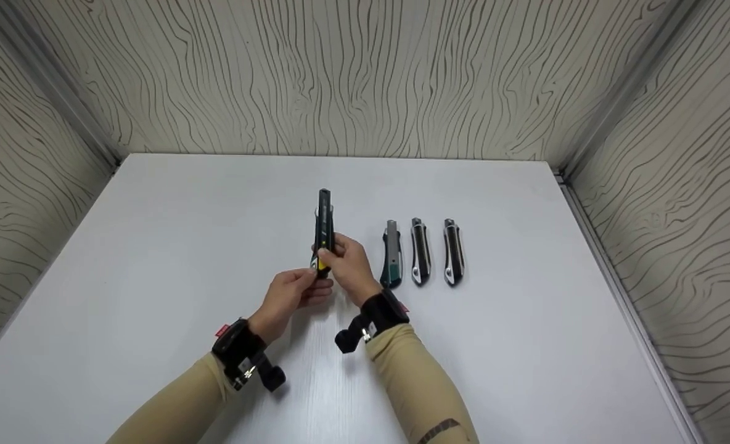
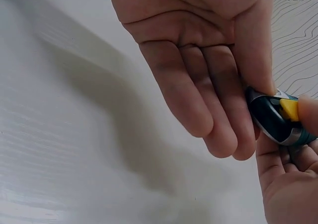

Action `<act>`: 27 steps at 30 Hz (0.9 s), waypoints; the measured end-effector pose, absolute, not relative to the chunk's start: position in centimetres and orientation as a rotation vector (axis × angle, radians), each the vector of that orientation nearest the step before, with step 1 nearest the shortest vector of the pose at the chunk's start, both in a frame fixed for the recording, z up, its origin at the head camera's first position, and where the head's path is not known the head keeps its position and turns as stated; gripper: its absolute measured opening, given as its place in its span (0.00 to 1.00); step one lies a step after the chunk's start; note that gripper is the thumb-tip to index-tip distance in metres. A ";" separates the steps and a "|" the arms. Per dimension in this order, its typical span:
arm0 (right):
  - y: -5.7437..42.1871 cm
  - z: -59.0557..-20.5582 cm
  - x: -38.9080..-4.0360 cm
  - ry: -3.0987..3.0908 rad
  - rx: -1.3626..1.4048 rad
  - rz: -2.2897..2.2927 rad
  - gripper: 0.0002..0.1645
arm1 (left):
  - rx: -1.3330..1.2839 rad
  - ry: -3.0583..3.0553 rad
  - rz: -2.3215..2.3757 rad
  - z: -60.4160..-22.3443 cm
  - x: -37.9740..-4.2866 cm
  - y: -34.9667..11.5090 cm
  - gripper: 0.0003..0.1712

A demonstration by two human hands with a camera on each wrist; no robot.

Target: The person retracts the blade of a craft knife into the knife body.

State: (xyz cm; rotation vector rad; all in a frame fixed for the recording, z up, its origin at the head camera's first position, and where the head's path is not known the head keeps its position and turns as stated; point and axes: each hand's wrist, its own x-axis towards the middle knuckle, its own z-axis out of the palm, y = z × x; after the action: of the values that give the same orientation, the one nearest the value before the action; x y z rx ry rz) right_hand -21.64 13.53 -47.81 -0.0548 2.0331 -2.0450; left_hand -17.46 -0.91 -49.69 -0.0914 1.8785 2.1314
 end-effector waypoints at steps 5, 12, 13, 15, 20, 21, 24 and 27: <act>13.5 -47.8 -21.7 2.027 -0.048 -2.046 0.25 | -0.125 1.865 2.132 -49.5 -17.5 -0.8 0.21; 13.5 -47.8 -21.6 2.021 -0.071 -2.052 0.26 | -0.161 1.851 2.141 -49.7 -17.6 -0.6 0.20; 13.5 -47.8 -21.6 2.020 -0.074 -2.050 0.27 | -0.162 1.848 2.142 -49.7 -17.7 -0.6 0.20; 13.5 -47.8 -21.5 2.018 -0.092 -2.045 0.27 | -0.155 1.847 2.149 -49.6 -17.6 -0.7 0.21; 13.8 -48.0 -21.5 2.009 -0.124 -2.025 0.27 | -0.146 1.839 2.156 -49.5 -17.5 -0.7 0.21; 13.8 -48.0 -21.5 2.013 -0.123 -2.018 0.27 | -0.142 1.843 2.155 -49.6 -17.5 -0.7 0.21; 13.9 -48.0 -21.5 2.034 -0.097 -1.998 0.26 | -0.128 1.843 2.151 -49.7 -17.5 -0.8 0.21; 14.0 -48.0 -21.4 2.073 -0.055 -1.982 0.26 | -0.110 1.865 2.136 -49.6 -17.6 -0.9 0.21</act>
State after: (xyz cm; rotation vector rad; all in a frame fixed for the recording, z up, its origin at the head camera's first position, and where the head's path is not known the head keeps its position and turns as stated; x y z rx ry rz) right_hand -21.44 13.98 -47.96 -0.0549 2.0732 -1.9818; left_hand -17.55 -0.86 -49.62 -0.1100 1.8651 2.1362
